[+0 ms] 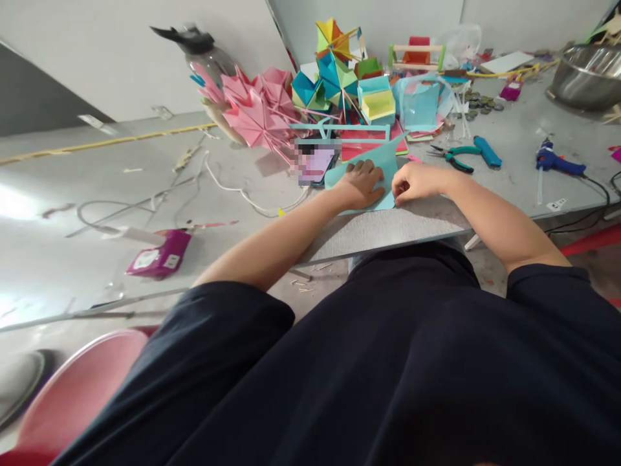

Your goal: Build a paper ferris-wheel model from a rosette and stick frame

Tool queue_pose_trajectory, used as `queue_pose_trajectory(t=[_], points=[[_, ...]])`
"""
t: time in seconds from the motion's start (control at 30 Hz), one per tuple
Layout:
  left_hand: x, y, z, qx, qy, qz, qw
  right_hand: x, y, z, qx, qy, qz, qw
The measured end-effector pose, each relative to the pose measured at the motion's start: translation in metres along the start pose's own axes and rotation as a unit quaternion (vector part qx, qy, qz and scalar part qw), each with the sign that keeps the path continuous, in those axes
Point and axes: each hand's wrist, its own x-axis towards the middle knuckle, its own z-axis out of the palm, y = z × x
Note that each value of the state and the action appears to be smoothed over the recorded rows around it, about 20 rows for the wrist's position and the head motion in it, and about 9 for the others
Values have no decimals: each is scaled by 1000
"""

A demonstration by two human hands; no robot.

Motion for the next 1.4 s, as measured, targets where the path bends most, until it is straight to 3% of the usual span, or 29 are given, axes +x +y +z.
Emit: queue_pose_trajectory(t=[0.2,0.3,0.43,0.6,0.83,1.0,1.27,1.4], points=[[-5,-5,2,-48,-17,14,999,-16,-15,8,-145,37,7,989],[-12,0,1,-54,-43,29,997,-42,-20,34,-199,108,19,974],[-21,12,0,-54,-57,48,996,-75,-24,82,-183,245,48,951],[-36,26,-5,-41,-83,43,995,-90,-30,117,-157,356,62,919],[-46,34,-10,-36,-73,59,995,-115,-32,156,-199,411,-37,889],[-43,33,-9,-47,-82,51,994,-128,-26,164,-273,433,-77,855],[-42,20,-2,-56,-76,89,992,-121,-20,174,-317,432,-44,843],[-42,18,0,-61,-51,109,991,-122,-20,176,-293,418,-28,859]])
